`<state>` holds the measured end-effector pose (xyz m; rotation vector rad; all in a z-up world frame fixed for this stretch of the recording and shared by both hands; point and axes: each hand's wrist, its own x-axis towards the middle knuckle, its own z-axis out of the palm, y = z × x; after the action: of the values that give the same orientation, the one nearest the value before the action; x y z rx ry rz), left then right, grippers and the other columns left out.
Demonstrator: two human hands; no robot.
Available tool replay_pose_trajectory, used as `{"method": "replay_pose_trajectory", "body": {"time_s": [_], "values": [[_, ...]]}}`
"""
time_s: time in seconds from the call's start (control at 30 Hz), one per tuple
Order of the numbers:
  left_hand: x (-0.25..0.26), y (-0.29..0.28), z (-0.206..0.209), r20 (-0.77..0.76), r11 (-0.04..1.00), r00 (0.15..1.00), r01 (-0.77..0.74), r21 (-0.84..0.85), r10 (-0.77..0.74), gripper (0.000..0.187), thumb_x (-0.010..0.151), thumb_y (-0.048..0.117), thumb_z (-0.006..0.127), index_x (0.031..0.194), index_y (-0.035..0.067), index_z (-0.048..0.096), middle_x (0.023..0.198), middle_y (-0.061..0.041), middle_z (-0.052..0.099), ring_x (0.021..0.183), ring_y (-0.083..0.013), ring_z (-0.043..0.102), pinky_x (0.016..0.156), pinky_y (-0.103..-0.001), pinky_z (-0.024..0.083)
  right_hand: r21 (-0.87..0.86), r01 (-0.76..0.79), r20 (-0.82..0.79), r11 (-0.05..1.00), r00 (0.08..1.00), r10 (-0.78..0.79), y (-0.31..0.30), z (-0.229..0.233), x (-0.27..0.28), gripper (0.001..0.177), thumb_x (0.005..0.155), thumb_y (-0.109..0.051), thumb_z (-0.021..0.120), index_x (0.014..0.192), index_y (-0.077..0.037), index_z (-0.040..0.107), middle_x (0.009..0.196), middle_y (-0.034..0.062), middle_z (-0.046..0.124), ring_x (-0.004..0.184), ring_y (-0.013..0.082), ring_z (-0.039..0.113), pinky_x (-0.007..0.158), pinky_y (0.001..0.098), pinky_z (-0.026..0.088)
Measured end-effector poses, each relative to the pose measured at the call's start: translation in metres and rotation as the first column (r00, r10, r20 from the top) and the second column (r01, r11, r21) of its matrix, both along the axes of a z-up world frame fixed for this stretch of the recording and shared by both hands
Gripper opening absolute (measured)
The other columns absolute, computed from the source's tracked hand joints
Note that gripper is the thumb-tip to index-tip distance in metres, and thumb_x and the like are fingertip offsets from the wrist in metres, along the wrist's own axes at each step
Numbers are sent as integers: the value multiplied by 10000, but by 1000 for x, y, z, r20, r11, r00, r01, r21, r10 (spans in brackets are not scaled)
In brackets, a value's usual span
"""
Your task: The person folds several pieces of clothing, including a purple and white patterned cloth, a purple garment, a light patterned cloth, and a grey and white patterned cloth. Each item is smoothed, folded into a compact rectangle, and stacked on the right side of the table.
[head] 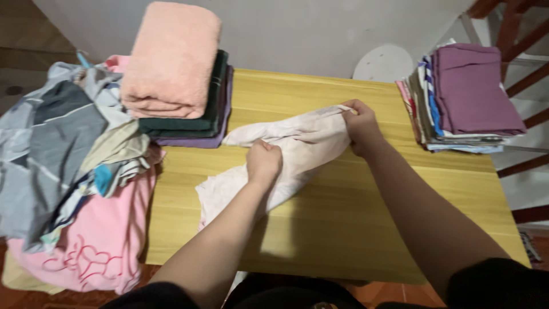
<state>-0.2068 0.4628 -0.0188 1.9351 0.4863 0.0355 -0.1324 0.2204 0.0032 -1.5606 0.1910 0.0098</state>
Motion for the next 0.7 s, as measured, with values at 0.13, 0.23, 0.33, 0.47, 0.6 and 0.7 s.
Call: {"method": "replay_pose_trajectory", "body": {"time_s": [0.13, 0.23, 0.33, 0.47, 0.6, 0.7], "values": [[8, -32, -26, -29, 997, 996, 81, -20, -81, 202, 788, 206, 655, 872, 22, 659, 909, -204, 737, 918, -353, 708, 878, -423, 541, -47, 47, -79, 998, 996, -51, -52, -5, 4, 165, 983, -108, 600, 1132, -67, 657, 980, 97, 673, 853, 194, 650, 677, 344, 557], [9, -34, -25, -46, 996, 995, 89, 13, -88, 244, 811, 260, 661, 948, 60, 691, 923, -190, 744, 928, -341, 711, 885, -422, 547, 134, 111, -174, 985, 981, -87, -79, -11, 3, 209, 982, -109, 592, 1185, -72, 627, 1071, 91, 676, 934, 208, 671, 766, 372, 599], [1, -33, -16, 14, 991, 991, 135, -25, -135, 425, 854, 371, 687, 1081, 14, 656, 944, -208, 760, 889, -354, 755, 845, -423, 577, 363, 12, -168, 932, 984, 53, -84, -17, -3, 263, 995, -110, 526, 1229, -15, 599, 1167, 123, 685, 1045, 248, 700, 900, 403, 592], [-5, -69, -21, 389, 886, 797, 395, 242, -461, 872, 722, 444, 883, 1357, -60, 563, 1106, -253, 721, 973, -376, 703, 834, -435, 556, 548, -245, 10, 800, 958, 287, -52, -9, -9, 287, 1066, -85, 495, 1339, -3, 531, 1227, 135, 638, 1104, 252, 669, 998, 438, 553], [19, -86, -46, 141, 954, 944, 289, 84, -299, 531, 813, 181, 720, 1301, 7, 601, 1040, -220, 725, 930, -325, 694, 812, -414, 554, 539, -267, 32, 799, 954, 297, -22, 17, -13, 400, 1066, -154, 454, 1448, -36, 470, 1300, 123, 628, 1147, 226, 679, 1073, 435, 542], [53, -55, -59, -41, 939, 995, 76, -336, -95, 328, 943, 174, 585, 1186, -25, 678, 1019, -186, 754, 915, -285, 734, 759, -426, 575, 495, -208, -70, 844, 958, 277, -23, 10, -17, 410, 1053, -244, 398, 1429, -98, 473, 1283, 103, 647, 1089, 208, 686, 1015, 444, 543]]}}
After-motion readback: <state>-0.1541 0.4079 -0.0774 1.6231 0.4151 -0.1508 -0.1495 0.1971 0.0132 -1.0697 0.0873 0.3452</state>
